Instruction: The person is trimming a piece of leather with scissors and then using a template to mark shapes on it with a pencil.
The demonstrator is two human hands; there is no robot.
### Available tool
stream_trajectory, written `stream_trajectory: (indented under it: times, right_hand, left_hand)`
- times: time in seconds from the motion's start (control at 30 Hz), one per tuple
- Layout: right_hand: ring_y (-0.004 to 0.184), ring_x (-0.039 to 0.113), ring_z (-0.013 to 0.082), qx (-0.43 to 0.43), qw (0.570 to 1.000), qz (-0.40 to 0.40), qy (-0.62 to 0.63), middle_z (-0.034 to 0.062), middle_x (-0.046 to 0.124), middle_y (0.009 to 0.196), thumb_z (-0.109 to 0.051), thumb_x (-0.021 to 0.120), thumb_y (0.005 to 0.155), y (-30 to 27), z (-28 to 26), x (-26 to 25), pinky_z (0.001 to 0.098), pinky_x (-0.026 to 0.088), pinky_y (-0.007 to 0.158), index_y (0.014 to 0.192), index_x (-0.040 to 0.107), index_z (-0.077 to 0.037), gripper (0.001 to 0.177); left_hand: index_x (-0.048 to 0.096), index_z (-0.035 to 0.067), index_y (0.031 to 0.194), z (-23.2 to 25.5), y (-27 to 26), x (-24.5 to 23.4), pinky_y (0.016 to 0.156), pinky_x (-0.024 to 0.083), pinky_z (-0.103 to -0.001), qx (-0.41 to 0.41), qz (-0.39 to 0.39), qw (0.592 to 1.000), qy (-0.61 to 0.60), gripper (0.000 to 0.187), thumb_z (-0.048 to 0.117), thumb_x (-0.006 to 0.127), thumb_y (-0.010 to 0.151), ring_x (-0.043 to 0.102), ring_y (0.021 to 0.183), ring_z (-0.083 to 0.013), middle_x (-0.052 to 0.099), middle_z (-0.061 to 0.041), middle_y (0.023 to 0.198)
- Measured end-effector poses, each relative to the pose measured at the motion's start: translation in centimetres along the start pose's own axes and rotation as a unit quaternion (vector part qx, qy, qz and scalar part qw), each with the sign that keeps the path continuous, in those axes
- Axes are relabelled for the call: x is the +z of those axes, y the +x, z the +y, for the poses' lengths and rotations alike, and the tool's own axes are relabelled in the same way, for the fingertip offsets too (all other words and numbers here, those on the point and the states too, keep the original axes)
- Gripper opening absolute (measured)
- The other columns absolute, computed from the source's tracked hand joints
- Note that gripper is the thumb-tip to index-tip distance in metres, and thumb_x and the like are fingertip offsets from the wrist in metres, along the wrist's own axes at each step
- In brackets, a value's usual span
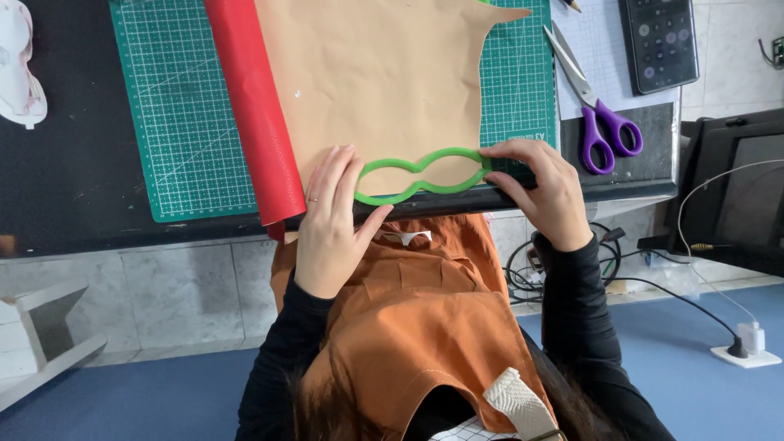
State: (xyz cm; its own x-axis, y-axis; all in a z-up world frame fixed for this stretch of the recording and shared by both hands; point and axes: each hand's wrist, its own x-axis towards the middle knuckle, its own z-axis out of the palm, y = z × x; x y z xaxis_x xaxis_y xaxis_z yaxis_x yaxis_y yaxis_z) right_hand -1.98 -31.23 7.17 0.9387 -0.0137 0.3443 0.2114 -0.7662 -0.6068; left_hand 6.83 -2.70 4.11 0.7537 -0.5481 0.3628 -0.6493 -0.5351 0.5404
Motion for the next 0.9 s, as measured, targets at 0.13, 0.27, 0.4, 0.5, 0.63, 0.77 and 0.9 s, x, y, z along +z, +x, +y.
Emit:
stream_trajectory:
  times: [0.13, 0.27, 0.4, 0.5, 0.63, 0.77, 0.9]
  right_hand:
    - [0.108, 0.071, 0.0336, 0.004, 1.0, 0.003, 0.009, 0.0104, 0.075, 0.114, -0.003, 0.081, 0.094, -0.08, 0.02, 0.13, 0.0456, 0.058, 0.093, 0.121, 0.068, 0.0, 0.029]
    - [0.108, 0.071, 0.0333, 0.004, 1.0, 0.007, 0.019, 0.0103, 0.075, 0.114, -0.003, 0.081, 0.094, -0.03, -0.2, 0.27, 0.0451, 0.058, 0.093, 0.121, 0.069, 0.0, 0.03]
    - [0.108, 0.071, 0.0347, 0.01, 1.0, 0.012, 0.014, 0.0116, 0.075, 0.113, -0.003, 0.081, 0.094, -0.09, -0.16, 0.51, 0.0466, 0.058, 0.092, 0.121, 0.069, 0.001, 0.03]
    - [0.108, 0.071, 0.0336, 0.017, 1.0, 0.01, 0.008, 0.0106, 0.075, 0.114, -0.004, 0.082, 0.094, -0.15, -0.12, 0.53, 0.0457, 0.058, 0.093, 0.121, 0.069, 0.001, 0.031]
    - [0.109, 0.071, 0.0306, 0.029, 1.0, 0.005, 0.003, 0.0081, 0.075, 0.114, -0.005, 0.084, 0.092, -0.36, 0.04, 0.55, 0.0434, 0.057, 0.094, 0.121, 0.07, -0.003, 0.033]
    - [0.108, 0.071, 0.0308, 0.033, 0.999, 0.008, -0.006, 0.008, 0.075, 0.113, -0.006, 0.084, 0.092, -0.09, -0.26, 0.49, 0.0436, 0.057, 0.095, 0.121, 0.07, -0.003, 0.032]
    - [0.106, 0.072, 0.0316, 0.029, 0.999, 0.016, 0.012, 0.0087, 0.076, 0.111, -0.004, 0.085, 0.091, -0.01, -0.4, 0.51, 0.0434, 0.057, 0.095, 0.118, 0.07, -0.002, 0.03]
  left_hand:
    - [0.056, -0.002, 0.14, -0.09, -0.14, -0.1, 0.121, 0.037, -0.047, 0.007, 0.004, 1.0, 0.006, 0.063, 0.04, 0.076, 0.096, 0.048, 0.143, -0.0364, 0.051, -0.017, 0.148]
    - [0.056, -0.001, 0.141, -0.04, 0.05, -0.23, 0.121, 0.037, -0.046, 0.006, 0.007, 1.0, -0.001, 0.061, 0.038, 0.074, 0.097, 0.048, 0.143, -0.0354, 0.051, -0.017, 0.148]
    - [0.055, -0.002, 0.141, -0.07, 0.02, -0.25, 0.122, 0.037, -0.046, -0.002, 0.007, 1.0, -0.006, 0.059, 0.033, 0.075, 0.097, 0.048, 0.142, -0.0345, 0.053, -0.016, 0.147]
    - [0.054, -0.002, 0.142, 0.08, 0.09, -0.25, 0.121, 0.037, -0.046, -0.004, 0.011, 1.0, -0.011, 0.058, 0.031, 0.075, 0.098, 0.049, 0.142, -0.0352, 0.052, -0.016, 0.147]
    - [0.054, -0.003, 0.142, 0.11, 0.21, -0.34, 0.12, 0.038, -0.049, -0.003, 0.016, 0.999, -0.034, 0.057, 0.028, 0.074, 0.099, 0.049, 0.141, -0.0376, 0.052, -0.018, 0.147]
    - [0.055, -0.003, 0.141, 0.15, 0.29, -0.27, 0.12, 0.038, -0.048, 0.001, 0.02, 0.999, -0.027, 0.059, 0.031, 0.075, 0.098, 0.049, 0.141, -0.0372, 0.053, -0.018, 0.147]
    - [0.056, -0.005, 0.139, 0.19, 0.18, -0.08, 0.12, 0.038, -0.048, 0.001, 0.028, 0.999, -0.025, 0.055, 0.029, 0.074, 0.099, 0.05, 0.14, -0.038, 0.053, -0.019, 0.145]
